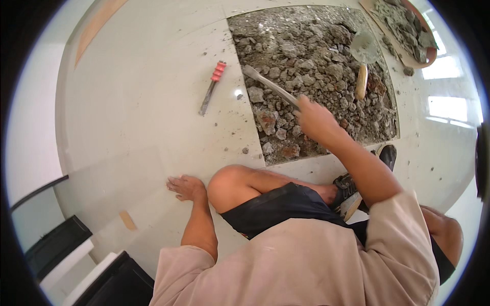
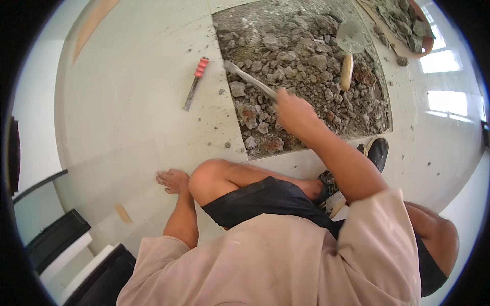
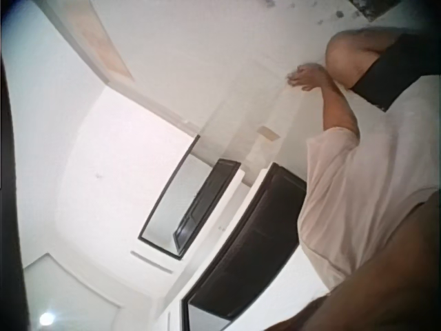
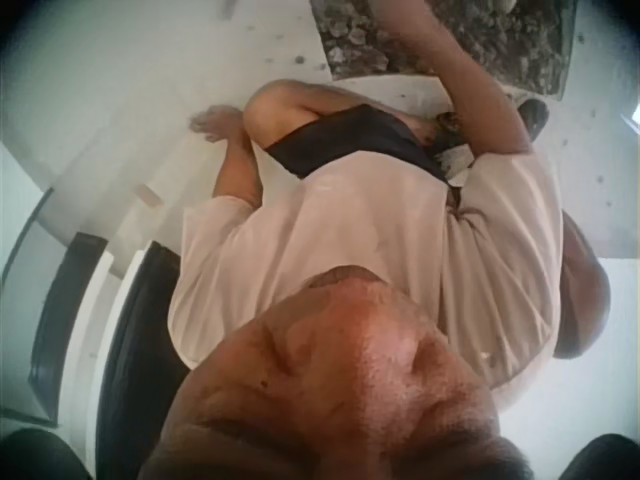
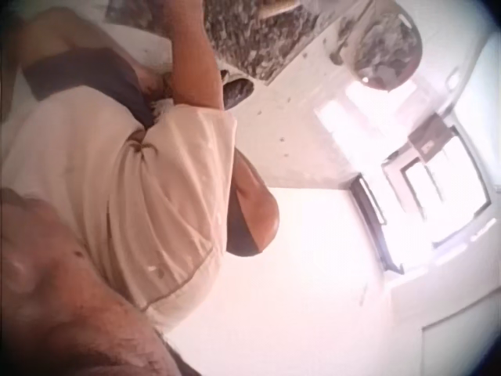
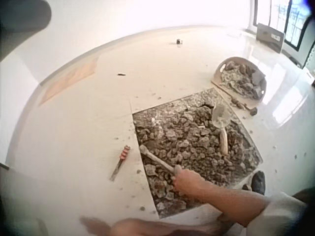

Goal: The person breaks apart concrete and tile fragments using a hammer and chisel, removes the debris by hand and with a trowel, and fits new tile pieces into the gap.

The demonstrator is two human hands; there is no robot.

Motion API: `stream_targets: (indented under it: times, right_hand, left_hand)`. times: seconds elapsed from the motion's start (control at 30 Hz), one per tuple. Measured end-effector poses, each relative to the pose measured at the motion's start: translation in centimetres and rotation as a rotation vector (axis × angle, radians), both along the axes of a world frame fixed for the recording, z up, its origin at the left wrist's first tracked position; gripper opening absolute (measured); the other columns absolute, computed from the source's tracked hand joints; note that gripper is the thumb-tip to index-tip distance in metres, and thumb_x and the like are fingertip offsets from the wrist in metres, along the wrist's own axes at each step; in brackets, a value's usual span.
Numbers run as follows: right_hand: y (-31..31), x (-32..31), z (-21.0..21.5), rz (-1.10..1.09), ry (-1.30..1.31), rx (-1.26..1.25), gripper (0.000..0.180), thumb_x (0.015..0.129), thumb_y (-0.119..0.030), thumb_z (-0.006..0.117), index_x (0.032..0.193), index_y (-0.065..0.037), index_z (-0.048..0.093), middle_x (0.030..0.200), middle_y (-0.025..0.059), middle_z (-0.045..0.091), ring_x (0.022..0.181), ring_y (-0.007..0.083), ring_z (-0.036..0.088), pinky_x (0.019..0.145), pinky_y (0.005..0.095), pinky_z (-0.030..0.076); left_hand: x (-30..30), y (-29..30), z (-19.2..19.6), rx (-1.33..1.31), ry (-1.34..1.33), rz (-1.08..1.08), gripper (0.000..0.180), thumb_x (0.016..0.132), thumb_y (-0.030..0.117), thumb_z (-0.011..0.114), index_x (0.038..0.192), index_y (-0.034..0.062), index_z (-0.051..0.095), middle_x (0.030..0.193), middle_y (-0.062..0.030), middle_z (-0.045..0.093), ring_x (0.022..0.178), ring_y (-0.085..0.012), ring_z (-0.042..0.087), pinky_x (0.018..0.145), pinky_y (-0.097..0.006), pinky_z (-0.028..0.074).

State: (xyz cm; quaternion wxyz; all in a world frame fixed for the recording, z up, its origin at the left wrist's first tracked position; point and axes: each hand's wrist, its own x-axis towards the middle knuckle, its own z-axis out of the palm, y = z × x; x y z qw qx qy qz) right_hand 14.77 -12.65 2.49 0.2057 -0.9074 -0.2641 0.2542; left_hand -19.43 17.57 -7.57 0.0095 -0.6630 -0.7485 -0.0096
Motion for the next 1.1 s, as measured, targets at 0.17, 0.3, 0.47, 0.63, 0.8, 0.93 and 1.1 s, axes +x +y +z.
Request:
stream_targets:
  times: [0.17, 0.3, 0.47, 0.63, 0.8, 0.93, 1.1]
  right_hand:
    - [-4.8, -0.7, 1.7, -0.132, -0.078, -0.112, 0.03, 0.098, -0.031, 0.067, 0.114, -0.007, 0.059, 0.091, 0.0219, 0.07, 0.087, 0.0454, 0.067, 0.077, 0.0564, 0.051]
    - [-9.4, -1.9, 0.4, -0.012, -0.337, 0.02, 0.031, 0.093, -0.032, 0.075, 0.111, -0.012, 0.062, 0.096, 0.0142, 0.068, 0.093, 0.0376, 0.069, 0.08, 0.0511, 0.052]
    - [-14.0, -1.4, -0.7, -0.013, -0.347, -0.168, 0.052, 0.09, -0.052, 0.075, 0.11, -0.004, 0.074, 0.11, 0.0087, 0.059, 0.114, 0.0302, 0.052, 0.098, 0.0448, 0.042]
    - [-12.8, 0.9, -3.1, -0.075, -0.387, -0.018, 0.039, 0.096, -0.044, 0.069, 0.098, -0.005, 0.074, 0.105, 0.0088, 0.058, 0.108, 0.0298, 0.054, 0.095, 0.045, 0.043]
    - [-11.2, 0.7, -6.7, -0.273, -0.525, 0.166, 0.024, 0.097, -0.026, 0.068, 0.083, -0.007, 0.065, 0.092, 0.0076, 0.052, 0.095, 0.0309, 0.052, 0.085, 0.0442, 0.044]
    - [-12.4, 0.7, -8.1, -0.299, -0.352, 0.128, 0.019, 0.094, -0.025, 0.069, 0.085, -0.009, 0.07, 0.096, 0.006, 0.056, 0.101, 0.0284, 0.055, 0.088, 0.0439, 0.045]
    - [-11.1, 1.4, -6.9, -0.351, -0.377, 0.233, 0.018, 0.09, -0.024, 0.073, 0.078, -0.01, 0.069, 0.093, 0.003, 0.055, 0.095, 0.0255, 0.056, 0.082, 0.0418, 0.046]
  left_hand:
    - [0.3, 0.2, -1.2, 0.045, 0.017, -0.024, 0.061, 0.108, 0.038, 0.037, 0.164, 0.014, 0.029, 0.173, -0.0116, 0.023, 0.161, -0.0254, 0.02, 0.121, -0.059, 0.023]
    - [-0.1, 0.2, -1.9, 0.069, 0.077, 0.032, 0.059, 0.109, 0.039, 0.036, 0.163, 0.0158, 0.031, 0.173, -0.0089, 0.024, 0.159, -0.0234, 0.023, 0.118, -0.059, 0.027]
    - [0.6, 0.2, -2.1, 0.102, 0.067, 0.027, 0.058, 0.109, 0.042, 0.034, 0.162, 0.0179, 0.032, 0.172, -0.0072, 0.027, 0.159, -0.0236, 0.026, 0.118, -0.058, 0.028]
    - [-0.3, 1.8, -1.8, 0.122, 0.082, -0.023, 0.057, 0.109, 0.043, 0.034, 0.161, 0.0184, 0.033, 0.171, -0.0074, 0.028, 0.158, -0.0249, 0.027, 0.115, -0.06, 0.031]
    - [-0.6, 5.5, 4.6, -0.26, -0.443, 0.0, 0.029, 0.103, 0.024, 0.059, 0.12, 0.0011, 0.066, 0.121, -0.0145, 0.07, 0.107, -0.0239, 0.066, 0.09, -0.042, 0.052]
    - [10.5, 1.0, 8.2, -0.08, -0.343, -0.603, 0.021, 0.099, 0.014, 0.066, 0.099, -0.0065, 0.07, 0.096, -0.0116, 0.073, 0.086, -0.0193, 0.066, 0.083, -0.033, 0.053]
    - [26.0, 0.6, 8.3, -0.092, -0.515, -1.208, 0.033, 0.102, 0.014, 0.063, 0.13, -0.003, 0.065, 0.122, -0.0142, 0.069, 0.108, -0.0192, 0.065, 0.096, -0.036, 0.054]
